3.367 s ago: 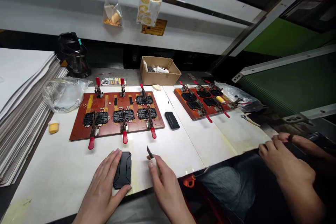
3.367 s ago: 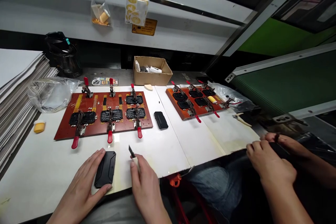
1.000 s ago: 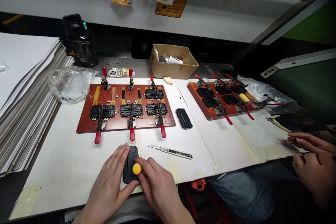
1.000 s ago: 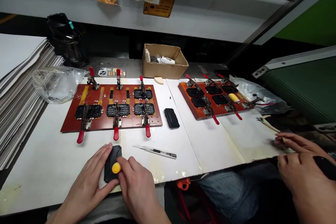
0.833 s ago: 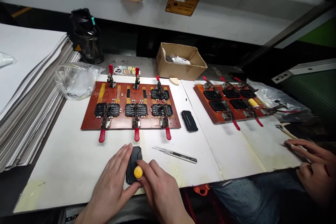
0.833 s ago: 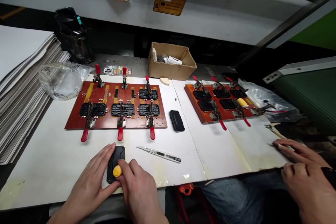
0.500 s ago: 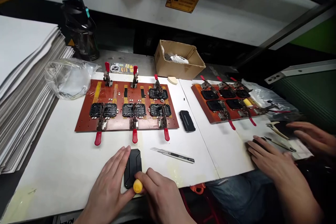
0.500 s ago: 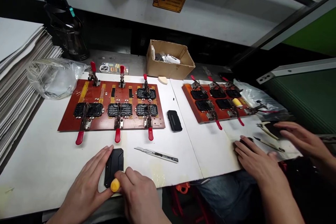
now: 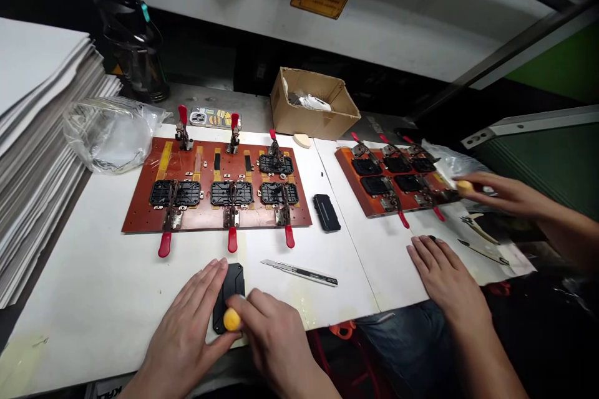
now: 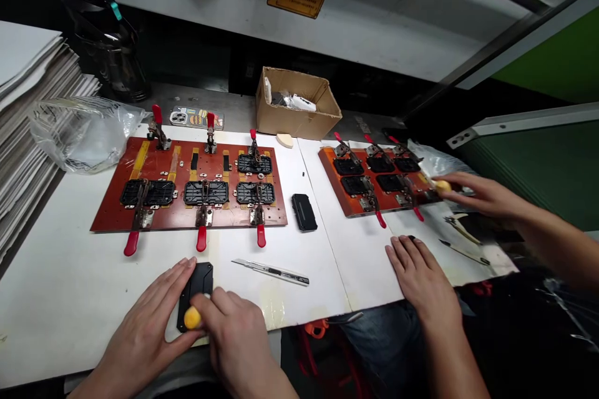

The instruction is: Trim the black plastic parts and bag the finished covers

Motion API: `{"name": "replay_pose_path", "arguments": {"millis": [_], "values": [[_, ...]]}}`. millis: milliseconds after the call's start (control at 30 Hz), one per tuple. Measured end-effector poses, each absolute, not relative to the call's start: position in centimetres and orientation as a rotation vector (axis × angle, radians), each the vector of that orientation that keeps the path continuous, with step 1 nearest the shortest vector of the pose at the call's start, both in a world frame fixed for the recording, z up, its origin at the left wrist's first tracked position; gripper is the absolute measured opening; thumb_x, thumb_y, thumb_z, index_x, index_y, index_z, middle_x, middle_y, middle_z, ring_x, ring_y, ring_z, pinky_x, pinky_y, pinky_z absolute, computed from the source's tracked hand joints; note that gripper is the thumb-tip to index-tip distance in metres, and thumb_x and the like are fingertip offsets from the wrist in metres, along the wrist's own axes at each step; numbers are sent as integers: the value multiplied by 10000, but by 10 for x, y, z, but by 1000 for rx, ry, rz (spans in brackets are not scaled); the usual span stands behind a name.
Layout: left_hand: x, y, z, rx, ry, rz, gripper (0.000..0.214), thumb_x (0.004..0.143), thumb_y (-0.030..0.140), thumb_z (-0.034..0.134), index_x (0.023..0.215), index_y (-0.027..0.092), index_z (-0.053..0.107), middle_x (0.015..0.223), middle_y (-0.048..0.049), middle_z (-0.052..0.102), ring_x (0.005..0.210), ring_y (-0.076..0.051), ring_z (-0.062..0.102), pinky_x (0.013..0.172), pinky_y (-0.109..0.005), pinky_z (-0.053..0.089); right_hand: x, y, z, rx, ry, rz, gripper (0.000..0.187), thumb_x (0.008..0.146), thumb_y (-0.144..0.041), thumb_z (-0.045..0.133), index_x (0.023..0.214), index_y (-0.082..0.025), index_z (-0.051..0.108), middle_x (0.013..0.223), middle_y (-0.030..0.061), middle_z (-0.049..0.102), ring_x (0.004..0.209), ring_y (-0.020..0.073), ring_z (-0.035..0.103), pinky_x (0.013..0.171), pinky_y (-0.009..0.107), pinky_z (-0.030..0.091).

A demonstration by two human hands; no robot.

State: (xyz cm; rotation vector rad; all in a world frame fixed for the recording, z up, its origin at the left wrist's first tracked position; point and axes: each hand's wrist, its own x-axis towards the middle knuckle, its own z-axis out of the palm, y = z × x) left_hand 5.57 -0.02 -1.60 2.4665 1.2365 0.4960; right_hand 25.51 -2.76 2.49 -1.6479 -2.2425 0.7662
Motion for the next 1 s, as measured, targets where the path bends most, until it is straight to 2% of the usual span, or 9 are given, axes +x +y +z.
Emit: {"name": "replay_pose_path", "arguments": {"millis": [100,200,300,433,633,767,900,1000], "values": [[56,0,-17,2453,1246,531,855,970,441,612,1619,108,166,1633,-118,334,1491,-274,337,1180,-435,404,257,-23,29,-1633,-2211,756,315,994,-201,422,1232,-283,611,870,13,593,741,171,557,636,275,358],[56,-1,-15,2462,1262,525,840,970,426,601,1615,96,177,1635,-112,329,1494,-270,330,1171,-431,414,280,-34,46,-1557,-2287,1003,266,985,-214,480,1181,-293,641,861,0,597,731,157,580,638,265,382],[55,-1,-12,2472,1261,510,861,966,467,616,1616,105,182,1637,-101,327,1494,-264,329,1169,-415,413,307,-48,60,-1546,-2063,1174,288,1018,-236,504,1256,-339,627,882,-10,595,753,129,599,672,232,426],[54,-3,-11,2454,1245,490,855,972,457,614,1620,119,170,1642,-93,317,1502,-262,314,1197,-416,375,302,-49,52,-1567,-1720,1064,319,1028,-240,528,1322,-344,596,943,1,612,813,126,605,725,222,459],[54,-1,-11,2439,1225,520,867,974,466,621,1621,120,159,1635,-104,332,1499,-262,323,1198,-412,381,257,-15,32,-1659,-2009,984,240,1021,-262,511,1219,-302,640,927,-3,625,720,125,597,630,229,405],[55,-1,-11,2432,1239,513,869,958,414,631,1625,131,152,1633,-104,335,1485,-273,351,1179,-436,410,253,-1,34,-1755,-1990,844,238,1026,-274,519,1234,-326,624,932,-15,638,751,129,633,637,219,403],[56,-1,-12,2409,1258,545,877,929,382,652,1619,130,174,1622,-101,357,1473,-269,371,1161,-429,441,252,-3,33,-1760,-2040,882,209,1000,-230,552,1175,-309,635,903,-28,648,706,121,637,600,214,395],[56,-1,-11,2410,1247,519,884,924,372,655,1622,141,164,1626,-95,350,1478,-268,362,1172,-438,430,252,0,28,-1811,-1988,748,248,1024,-237,502,1220,-305,637,916,-12,657,696,129,642,594,222,400]]}}
